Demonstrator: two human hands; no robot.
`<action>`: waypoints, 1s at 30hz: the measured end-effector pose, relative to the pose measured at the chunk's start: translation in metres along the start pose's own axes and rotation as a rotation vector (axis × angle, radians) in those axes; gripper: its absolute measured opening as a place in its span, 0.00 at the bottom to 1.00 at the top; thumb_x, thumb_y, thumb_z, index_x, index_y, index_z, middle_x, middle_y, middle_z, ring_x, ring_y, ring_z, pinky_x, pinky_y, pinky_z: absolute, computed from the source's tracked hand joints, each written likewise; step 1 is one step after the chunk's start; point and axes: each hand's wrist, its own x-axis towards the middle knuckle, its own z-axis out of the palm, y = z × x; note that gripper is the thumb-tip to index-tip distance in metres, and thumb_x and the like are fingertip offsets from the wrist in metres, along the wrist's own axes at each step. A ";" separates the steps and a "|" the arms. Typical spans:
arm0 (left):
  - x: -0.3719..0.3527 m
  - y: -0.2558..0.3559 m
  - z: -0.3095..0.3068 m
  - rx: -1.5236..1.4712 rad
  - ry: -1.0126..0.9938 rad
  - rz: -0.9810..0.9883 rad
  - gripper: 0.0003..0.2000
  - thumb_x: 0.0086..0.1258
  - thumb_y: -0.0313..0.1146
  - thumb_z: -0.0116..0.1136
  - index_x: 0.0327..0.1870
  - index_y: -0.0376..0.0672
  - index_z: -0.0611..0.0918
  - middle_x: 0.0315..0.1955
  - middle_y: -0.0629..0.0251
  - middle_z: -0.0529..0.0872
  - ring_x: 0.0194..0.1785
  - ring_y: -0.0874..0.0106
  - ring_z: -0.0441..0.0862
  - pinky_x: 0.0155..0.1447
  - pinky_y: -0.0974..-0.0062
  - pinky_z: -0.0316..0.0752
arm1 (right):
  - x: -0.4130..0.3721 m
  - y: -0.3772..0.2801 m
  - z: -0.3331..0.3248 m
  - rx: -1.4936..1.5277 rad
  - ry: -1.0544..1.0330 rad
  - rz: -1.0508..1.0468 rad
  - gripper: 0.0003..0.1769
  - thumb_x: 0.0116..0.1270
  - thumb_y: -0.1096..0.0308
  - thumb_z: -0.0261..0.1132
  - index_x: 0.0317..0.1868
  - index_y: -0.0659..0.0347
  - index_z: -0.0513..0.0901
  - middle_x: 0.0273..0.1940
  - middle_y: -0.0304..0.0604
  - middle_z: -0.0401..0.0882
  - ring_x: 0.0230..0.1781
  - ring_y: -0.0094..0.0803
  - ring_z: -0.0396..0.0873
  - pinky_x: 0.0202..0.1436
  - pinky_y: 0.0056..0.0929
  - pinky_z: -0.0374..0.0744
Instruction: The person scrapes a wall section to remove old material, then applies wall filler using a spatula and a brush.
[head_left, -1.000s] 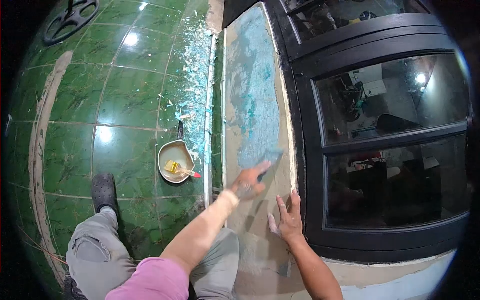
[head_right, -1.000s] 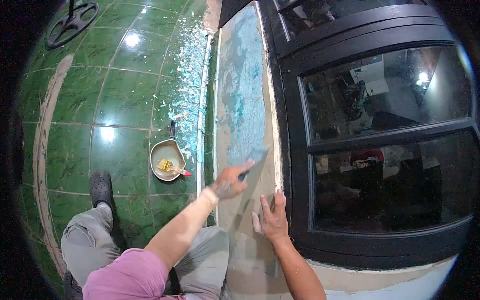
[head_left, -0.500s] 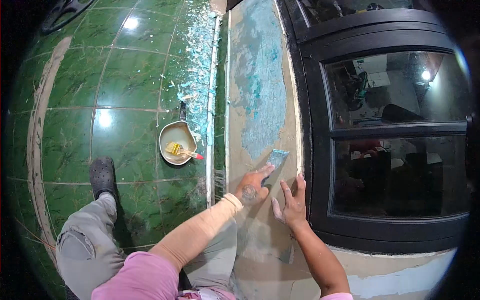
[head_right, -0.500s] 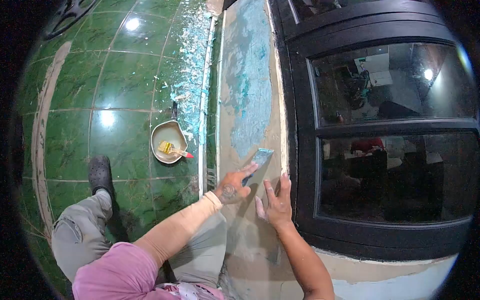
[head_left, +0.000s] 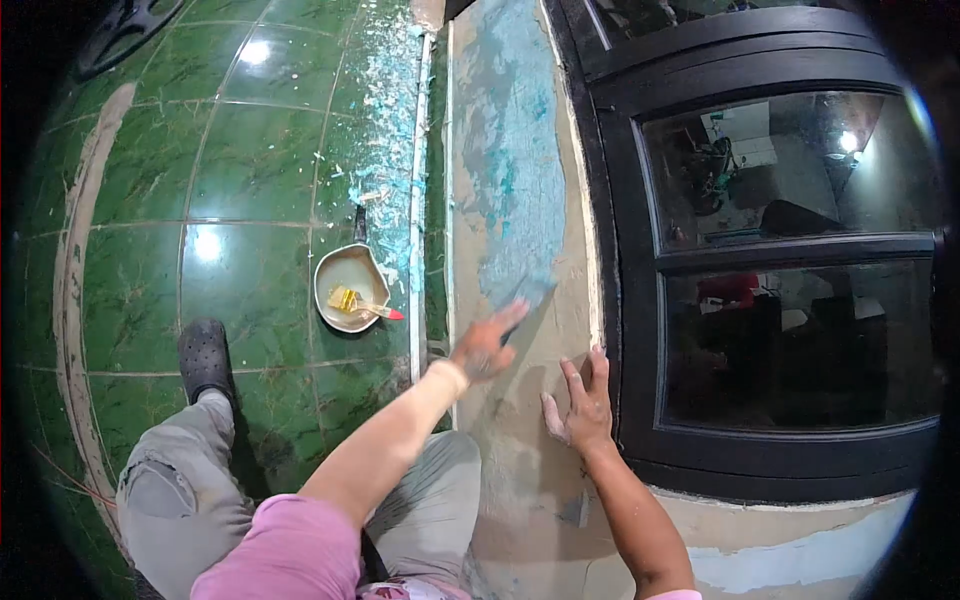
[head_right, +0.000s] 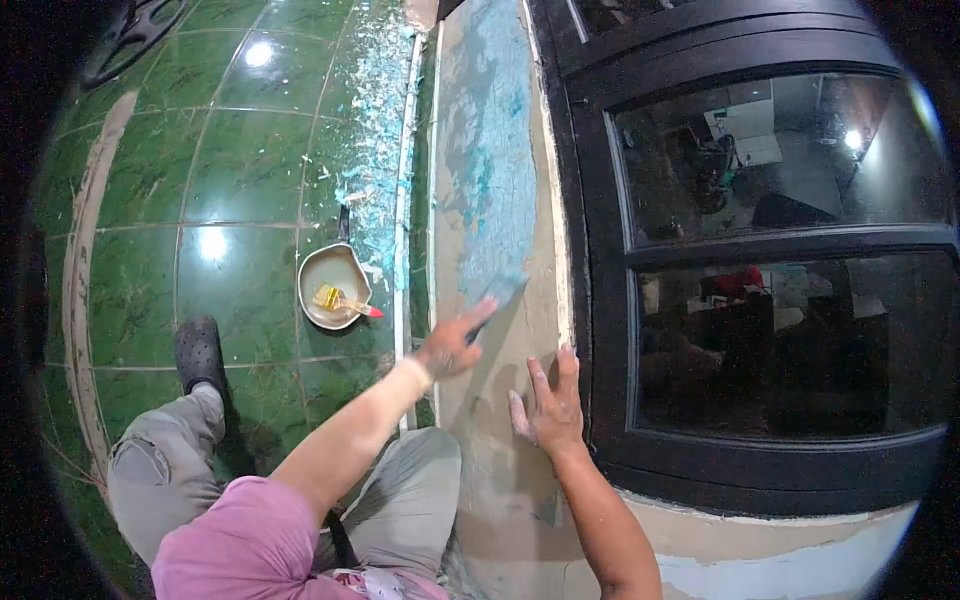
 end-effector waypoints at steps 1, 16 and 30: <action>-0.019 -0.009 0.004 0.039 0.001 0.028 0.39 0.53 0.29 0.55 0.74 0.49 0.65 0.73 0.57 0.65 0.61 0.50 0.78 0.65 0.59 0.74 | 0.001 0.001 0.000 -0.007 0.003 -0.007 0.35 0.50 0.64 0.74 0.60 0.63 0.76 0.67 0.68 0.55 0.70 0.67 0.57 0.72 0.55 0.63; 0.047 -0.054 -0.095 0.520 -0.502 0.296 0.38 0.55 0.24 0.52 0.73 0.58 0.64 0.74 0.72 0.64 0.43 0.54 0.84 0.45 0.58 0.82 | 0.003 -0.001 0.001 -0.010 -0.022 0.007 0.37 0.47 0.63 0.76 0.59 0.66 0.76 0.69 0.70 0.54 0.72 0.68 0.55 0.73 0.55 0.61; 0.051 -0.011 -0.011 0.073 -0.011 0.283 0.40 0.53 0.25 0.57 0.74 0.52 0.65 0.74 0.59 0.64 0.57 0.51 0.80 0.59 0.60 0.79 | 0.006 -0.001 0.000 -0.027 -0.031 0.015 0.37 0.47 0.63 0.76 0.60 0.65 0.76 0.68 0.69 0.55 0.70 0.68 0.57 0.73 0.55 0.63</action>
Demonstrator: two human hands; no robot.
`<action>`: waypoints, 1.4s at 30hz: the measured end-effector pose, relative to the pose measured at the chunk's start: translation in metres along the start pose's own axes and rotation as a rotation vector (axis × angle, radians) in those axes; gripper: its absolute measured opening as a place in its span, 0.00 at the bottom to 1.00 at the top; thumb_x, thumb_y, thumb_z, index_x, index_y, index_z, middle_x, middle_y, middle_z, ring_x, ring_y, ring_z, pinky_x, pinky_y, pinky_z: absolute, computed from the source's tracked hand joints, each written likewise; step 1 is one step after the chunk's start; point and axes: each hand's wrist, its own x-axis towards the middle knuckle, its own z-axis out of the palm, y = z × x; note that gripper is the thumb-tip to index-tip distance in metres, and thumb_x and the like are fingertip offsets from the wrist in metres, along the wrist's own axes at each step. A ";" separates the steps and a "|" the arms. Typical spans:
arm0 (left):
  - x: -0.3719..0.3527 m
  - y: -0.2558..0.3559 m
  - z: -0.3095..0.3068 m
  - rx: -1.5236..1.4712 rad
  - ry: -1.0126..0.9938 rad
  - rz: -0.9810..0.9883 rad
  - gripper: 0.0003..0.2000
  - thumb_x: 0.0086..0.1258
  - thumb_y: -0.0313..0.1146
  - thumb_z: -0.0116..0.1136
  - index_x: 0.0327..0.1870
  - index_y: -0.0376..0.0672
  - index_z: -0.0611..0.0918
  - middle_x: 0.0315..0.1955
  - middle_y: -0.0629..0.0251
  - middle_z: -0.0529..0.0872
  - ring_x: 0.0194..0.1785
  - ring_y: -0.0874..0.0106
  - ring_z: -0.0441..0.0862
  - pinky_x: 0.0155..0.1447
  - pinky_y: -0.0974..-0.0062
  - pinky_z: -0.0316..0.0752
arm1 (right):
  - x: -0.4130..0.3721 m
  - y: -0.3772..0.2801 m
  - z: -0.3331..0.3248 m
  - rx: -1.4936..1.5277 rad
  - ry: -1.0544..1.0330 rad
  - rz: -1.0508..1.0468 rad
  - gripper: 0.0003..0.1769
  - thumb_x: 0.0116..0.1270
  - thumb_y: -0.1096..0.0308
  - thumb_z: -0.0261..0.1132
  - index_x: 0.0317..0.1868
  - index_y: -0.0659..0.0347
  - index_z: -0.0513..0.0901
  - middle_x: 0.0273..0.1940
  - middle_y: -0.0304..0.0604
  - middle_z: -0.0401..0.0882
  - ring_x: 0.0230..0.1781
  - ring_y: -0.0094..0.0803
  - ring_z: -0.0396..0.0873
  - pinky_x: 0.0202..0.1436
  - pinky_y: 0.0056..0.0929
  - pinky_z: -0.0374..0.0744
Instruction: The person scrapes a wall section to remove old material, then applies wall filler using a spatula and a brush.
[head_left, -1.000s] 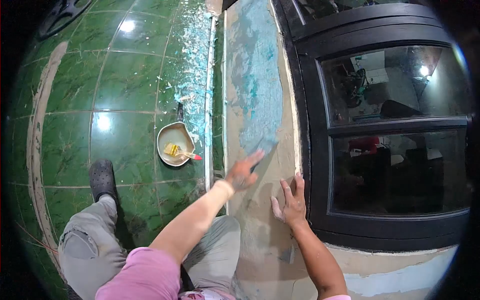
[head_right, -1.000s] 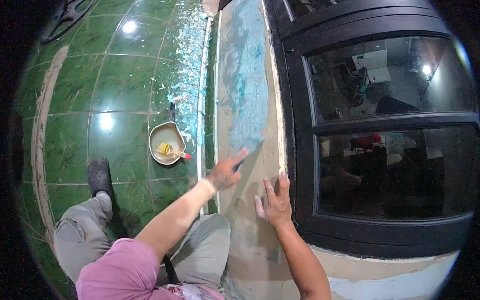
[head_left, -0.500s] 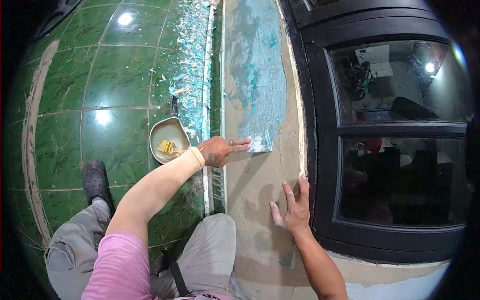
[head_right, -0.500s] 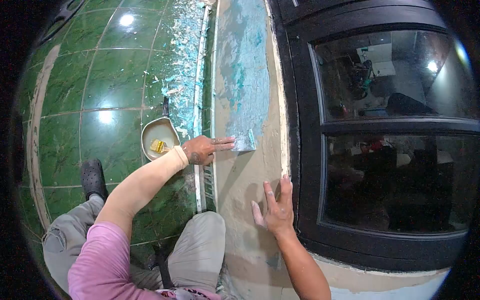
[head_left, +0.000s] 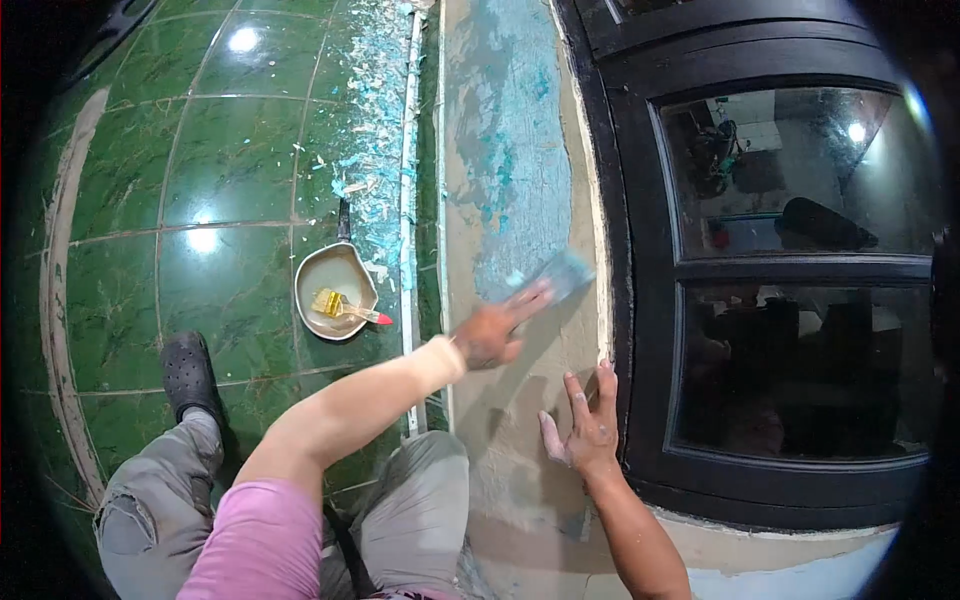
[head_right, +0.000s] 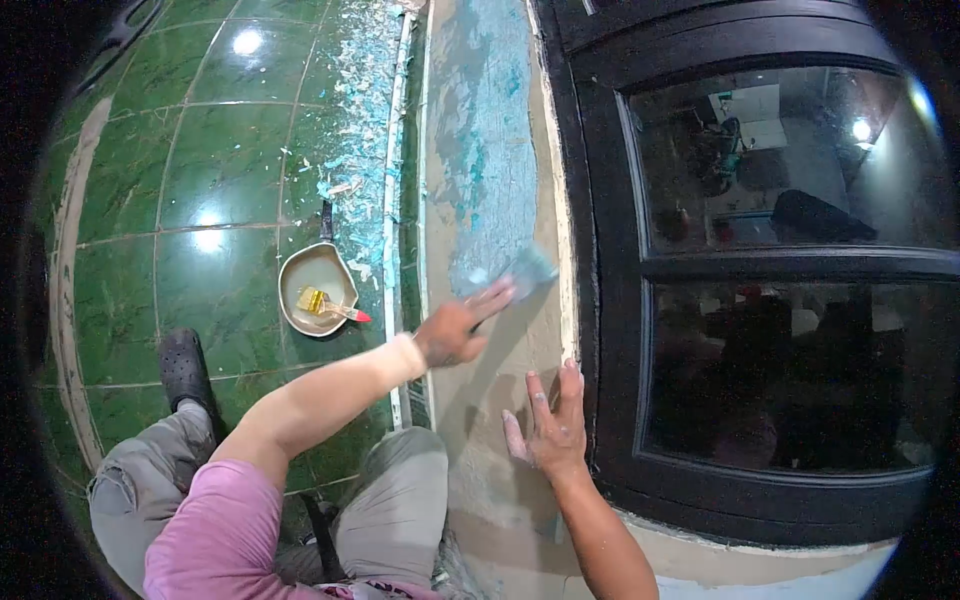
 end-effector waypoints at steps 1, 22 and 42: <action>0.037 0.010 -0.006 -0.027 0.026 0.007 0.40 0.53 0.25 0.57 0.74 0.51 0.65 0.73 0.58 0.64 0.60 0.50 0.78 0.61 0.60 0.78 | -0.002 -0.001 -0.001 0.007 -0.003 0.003 0.37 0.47 0.63 0.76 0.60 0.65 0.76 0.68 0.69 0.55 0.70 0.68 0.58 0.72 0.55 0.63; -0.037 0.011 0.012 -0.062 0.047 -0.263 0.38 0.53 0.26 0.53 0.74 0.44 0.65 0.72 0.47 0.64 0.68 0.49 0.70 0.69 0.60 0.69 | -0.001 0.005 0.002 0.050 0.039 -0.014 0.38 0.46 0.64 0.76 0.60 0.64 0.76 0.68 0.69 0.57 0.69 0.67 0.60 0.72 0.54 0.63; -0.017 -0.001 -0.008 -0.031 0.070 -0.168 0.37 0.54 0.24 0.52 0.73 0.44 0.67 0.70 0.46 0.67 0.67 0.50 0.72 0.69 0.63 0.71 | 0.000 0.004 0.003 0.025 0.032 -0.008 0.37 0.46 0.63 0.75 0.59 0.65 0.77 0.67 0.69 0.57 0.68 0.69 0.60 0.71 0.54 0.65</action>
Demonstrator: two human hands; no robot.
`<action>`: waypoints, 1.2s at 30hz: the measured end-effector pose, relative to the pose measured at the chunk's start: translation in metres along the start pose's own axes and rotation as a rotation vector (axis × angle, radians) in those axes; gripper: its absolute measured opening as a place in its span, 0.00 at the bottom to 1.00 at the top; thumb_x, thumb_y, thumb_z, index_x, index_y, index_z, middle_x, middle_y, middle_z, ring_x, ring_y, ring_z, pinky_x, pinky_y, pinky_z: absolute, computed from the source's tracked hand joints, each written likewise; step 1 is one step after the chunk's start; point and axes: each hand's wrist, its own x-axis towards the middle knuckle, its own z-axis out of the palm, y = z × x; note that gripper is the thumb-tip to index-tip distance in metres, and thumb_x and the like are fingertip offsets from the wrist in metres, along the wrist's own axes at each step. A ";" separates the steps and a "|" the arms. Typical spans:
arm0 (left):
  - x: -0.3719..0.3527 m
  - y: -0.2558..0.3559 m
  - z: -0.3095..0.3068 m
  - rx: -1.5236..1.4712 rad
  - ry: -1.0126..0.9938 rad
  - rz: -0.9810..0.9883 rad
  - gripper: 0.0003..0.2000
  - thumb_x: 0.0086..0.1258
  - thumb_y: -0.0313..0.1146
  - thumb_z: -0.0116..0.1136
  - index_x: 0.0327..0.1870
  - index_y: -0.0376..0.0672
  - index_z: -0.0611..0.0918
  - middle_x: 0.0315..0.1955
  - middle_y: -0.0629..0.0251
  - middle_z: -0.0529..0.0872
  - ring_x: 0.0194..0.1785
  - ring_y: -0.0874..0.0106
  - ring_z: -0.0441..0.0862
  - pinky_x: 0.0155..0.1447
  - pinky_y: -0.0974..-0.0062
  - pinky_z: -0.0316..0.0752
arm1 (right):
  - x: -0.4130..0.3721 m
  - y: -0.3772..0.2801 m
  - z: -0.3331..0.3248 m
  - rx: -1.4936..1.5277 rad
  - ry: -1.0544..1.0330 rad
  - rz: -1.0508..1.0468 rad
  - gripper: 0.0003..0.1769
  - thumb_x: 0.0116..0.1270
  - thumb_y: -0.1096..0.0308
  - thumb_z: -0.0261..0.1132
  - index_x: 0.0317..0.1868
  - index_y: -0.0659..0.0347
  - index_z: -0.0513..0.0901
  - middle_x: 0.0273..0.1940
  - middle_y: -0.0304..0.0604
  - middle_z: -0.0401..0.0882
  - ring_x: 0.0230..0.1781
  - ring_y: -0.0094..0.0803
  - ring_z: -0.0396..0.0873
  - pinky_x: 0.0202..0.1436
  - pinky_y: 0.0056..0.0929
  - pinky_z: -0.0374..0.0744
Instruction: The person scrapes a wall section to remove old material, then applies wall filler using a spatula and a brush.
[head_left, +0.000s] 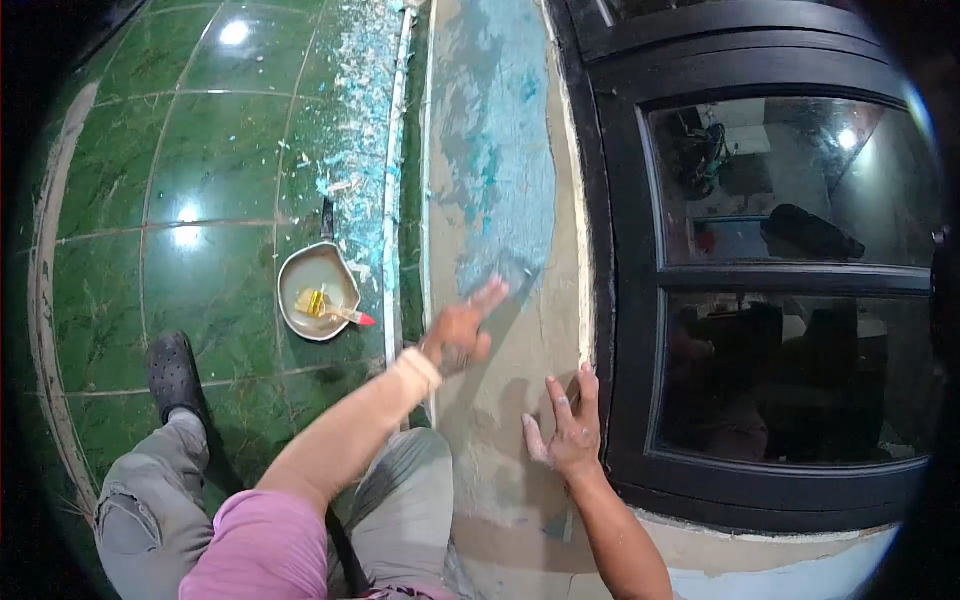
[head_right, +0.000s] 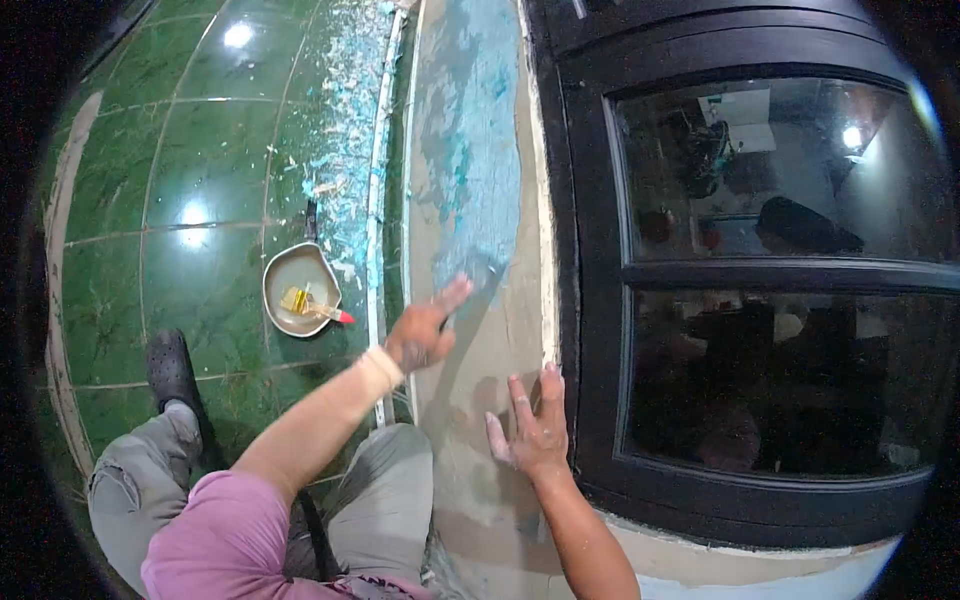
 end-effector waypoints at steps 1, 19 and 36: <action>0.014 0.006 -0.007 0.017 -0.039 -0.052 0.38 0.54 0.24 0.52 0.74 0.47 0.64 0.71 0.49 0.65 0.66 0.51 0.73 0.68 0.62 0.72 | 0.000 0.000 -0.001 -0.007 -0.011 0.000 0.37 0.46 0.63 0.75 0.59 0.65 0.77 0.68 0.69 0.56 0.68 0.68 0.60 0.71 0.54 0.65; -0.102 0.029 0.038 -0.111 -0.101 -0.207 0.42 0.54 0.26 0.54 0.77 0.50 0.59 0.73 0.50 0.62 0.65 0.47 0.73 0.66 0.60 0.72 | -0.002 0.003 0.001 0.017 0.011 -0.007 0.36 0.47 0.63 0.75 0.59 0.65 0.77 0.67 0.67 0.57 0.70 0.65 0.59 0.72 0.54 0.64; -0.045 0.064 -0.009 -0.244 -0.175 -0.520 0.34 0.54 0.30 0.56 0.69 0.37 0.71 0.68 0.46 0.70 0.72 0.58 0.68 0.75 0.71 0.62 | 0.000 -0.006 -0.002 -0.017 -0.024 0.043 0.35 0.48 0.64 0.75 0.59 0.64 0.77 0.69 0.68 0.55 0.71 0.66 0.58 0.73 0.52 0.64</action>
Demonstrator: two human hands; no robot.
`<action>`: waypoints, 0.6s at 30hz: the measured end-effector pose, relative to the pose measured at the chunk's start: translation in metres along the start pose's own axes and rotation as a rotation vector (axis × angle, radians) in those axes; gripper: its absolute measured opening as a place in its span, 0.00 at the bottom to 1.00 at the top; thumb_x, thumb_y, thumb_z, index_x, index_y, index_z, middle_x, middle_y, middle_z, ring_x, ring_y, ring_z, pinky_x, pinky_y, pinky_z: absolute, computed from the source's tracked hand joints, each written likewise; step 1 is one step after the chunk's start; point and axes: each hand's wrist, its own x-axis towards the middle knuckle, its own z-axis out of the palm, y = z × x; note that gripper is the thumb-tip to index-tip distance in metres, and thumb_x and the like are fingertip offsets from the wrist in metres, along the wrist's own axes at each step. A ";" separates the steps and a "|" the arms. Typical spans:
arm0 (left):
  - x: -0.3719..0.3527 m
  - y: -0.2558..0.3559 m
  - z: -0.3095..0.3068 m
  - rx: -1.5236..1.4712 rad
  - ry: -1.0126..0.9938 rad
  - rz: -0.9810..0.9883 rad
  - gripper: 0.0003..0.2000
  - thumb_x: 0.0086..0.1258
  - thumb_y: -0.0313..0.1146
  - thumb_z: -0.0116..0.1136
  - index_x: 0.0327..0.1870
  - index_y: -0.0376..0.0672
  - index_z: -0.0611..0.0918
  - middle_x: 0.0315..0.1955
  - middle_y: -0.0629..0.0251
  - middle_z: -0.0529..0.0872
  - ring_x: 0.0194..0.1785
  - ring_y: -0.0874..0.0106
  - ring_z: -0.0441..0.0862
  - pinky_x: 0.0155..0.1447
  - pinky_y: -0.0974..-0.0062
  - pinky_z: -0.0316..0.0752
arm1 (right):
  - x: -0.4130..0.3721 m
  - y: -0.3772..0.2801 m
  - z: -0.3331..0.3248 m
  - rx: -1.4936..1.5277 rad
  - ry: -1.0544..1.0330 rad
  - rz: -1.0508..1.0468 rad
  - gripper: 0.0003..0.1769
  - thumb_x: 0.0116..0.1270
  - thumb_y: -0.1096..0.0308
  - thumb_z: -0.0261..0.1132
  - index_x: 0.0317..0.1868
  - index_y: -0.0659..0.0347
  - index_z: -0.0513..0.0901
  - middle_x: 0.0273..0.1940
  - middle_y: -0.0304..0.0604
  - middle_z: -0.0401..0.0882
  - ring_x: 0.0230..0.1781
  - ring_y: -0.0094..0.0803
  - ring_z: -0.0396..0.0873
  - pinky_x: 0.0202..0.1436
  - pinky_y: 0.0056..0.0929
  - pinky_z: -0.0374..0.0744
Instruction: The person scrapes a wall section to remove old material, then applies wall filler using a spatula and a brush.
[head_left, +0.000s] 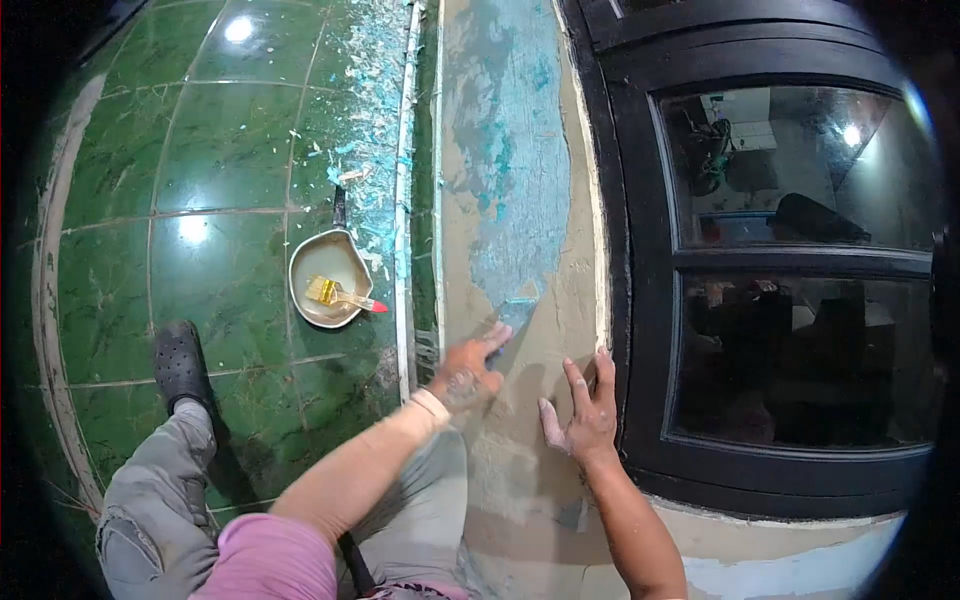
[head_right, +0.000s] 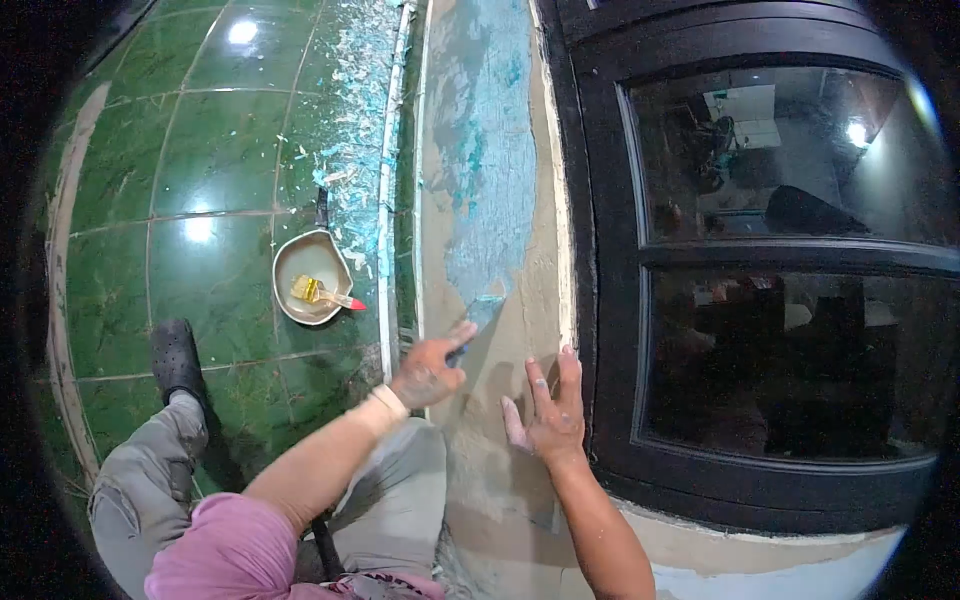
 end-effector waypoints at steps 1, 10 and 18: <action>-0.008 -0.003 0.011 0.013 0.025 0.020 0.34 0.54 0.29 0.56 0.68 0.37 0.71 0.68 0.46 0.71 0.72 0.58 0.69 0.74 0.72 0.62 | 0.000 -0.002 0.002 0.002 0.010 -0.002 0.35 0.48 0.64 0.75 0.59 0.64 0.77 0.69 0.67 0.55 0.71 0.65 0.58 0.73 0.52 0.64; 0.034 -0.008 0.010 0.040 0.109 0.030 0.35 0.54 0.32 0.57 0.69 0.36 0.70 0.65 0.44 0.73 0.67 0.53 0.74 0.69 0.68 0.69 | -0.004 0.004 0.000 -0.009 0.023 -0.026 0.37 0.47 0.64 0.75 0.60 0.64 0.76 0.68 0.68 0.57 0.70 0.65 0.59 0.72 0.54 0.64; -0.009 -0.001 -0.001 0.165 -0.059 0.086 0.35 0.53 0.30 0.57 0.69 0.37 0.71 0.63 0.43 0.76 0.65 0.51 0.75 0.70 0.65 0.69 | -0.002 0.004 -0.001 0.026 0.071 -0.022 0.33 0.49 0.66 0.74 0.58 0.65 0.77 0.65 0.66 0.60 0.67 0.65 0.63 0.71 0.50 0.68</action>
